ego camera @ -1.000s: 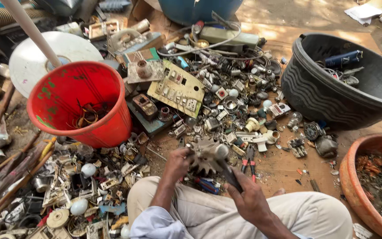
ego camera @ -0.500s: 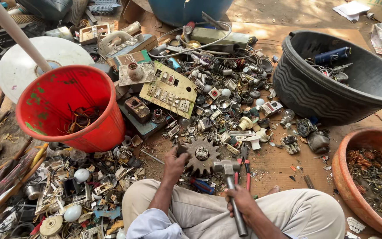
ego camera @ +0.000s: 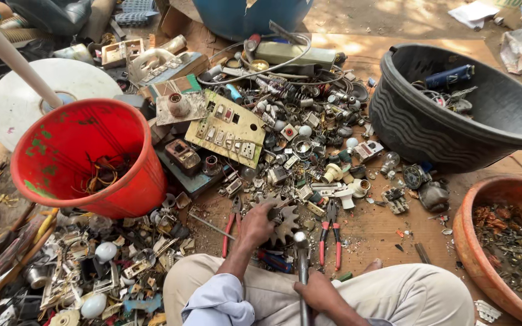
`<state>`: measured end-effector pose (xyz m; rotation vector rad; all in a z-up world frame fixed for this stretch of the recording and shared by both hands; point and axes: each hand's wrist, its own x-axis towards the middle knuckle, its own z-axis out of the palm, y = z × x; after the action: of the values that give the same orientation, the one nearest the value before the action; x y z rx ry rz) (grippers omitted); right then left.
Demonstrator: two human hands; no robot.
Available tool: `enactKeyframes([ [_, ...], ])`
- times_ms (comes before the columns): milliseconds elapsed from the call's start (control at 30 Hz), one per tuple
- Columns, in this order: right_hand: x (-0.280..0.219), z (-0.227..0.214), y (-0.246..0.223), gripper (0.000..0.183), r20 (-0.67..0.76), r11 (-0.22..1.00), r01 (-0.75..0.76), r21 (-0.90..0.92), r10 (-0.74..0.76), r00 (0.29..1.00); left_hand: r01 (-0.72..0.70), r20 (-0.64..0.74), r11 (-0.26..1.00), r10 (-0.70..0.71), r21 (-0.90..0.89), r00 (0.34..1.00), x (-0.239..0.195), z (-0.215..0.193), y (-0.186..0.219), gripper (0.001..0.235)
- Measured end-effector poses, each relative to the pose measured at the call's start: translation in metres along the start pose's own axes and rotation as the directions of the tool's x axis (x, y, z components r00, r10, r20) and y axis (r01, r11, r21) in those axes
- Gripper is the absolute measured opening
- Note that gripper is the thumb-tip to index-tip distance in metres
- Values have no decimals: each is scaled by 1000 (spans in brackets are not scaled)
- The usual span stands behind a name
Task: The person sits cross-legged on the ground and uses a hammer to strike a metal gear-like object, attempting to break it apart or remove a component. The person repeatedly hits the object and occasionally uses pliers to manipulate the pieces.
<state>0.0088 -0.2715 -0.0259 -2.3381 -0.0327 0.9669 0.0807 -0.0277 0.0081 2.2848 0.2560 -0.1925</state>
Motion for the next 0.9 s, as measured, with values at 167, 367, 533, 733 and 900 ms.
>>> enactKeyframes([
  [167,-15,-25,-49,40,-16,932,52,-359,-62,998,119,-118,848,-208,-517,971,-14,-6,-14,58],
  [367,50,-30,-76,57,-320,916,400,26,-371,872,174,-90,824,-262,-540,961,-14,14,-40,56],
  [533,90,-19,-100,57,-193,819,561,-119,-574,796,14,-239,926,-112,-377,964,-16,29,-60,52],
  [733,87,-11,-95,56,-179,831,530,-172,-555,812,154,-190,810,-310,-566,931,-24,2,-47,40],
  [900,90,-14,-86,59,-237,839,544,9,-527,816,-130,-209,325,-222,-937,952,-32,-25,-40,22],
])
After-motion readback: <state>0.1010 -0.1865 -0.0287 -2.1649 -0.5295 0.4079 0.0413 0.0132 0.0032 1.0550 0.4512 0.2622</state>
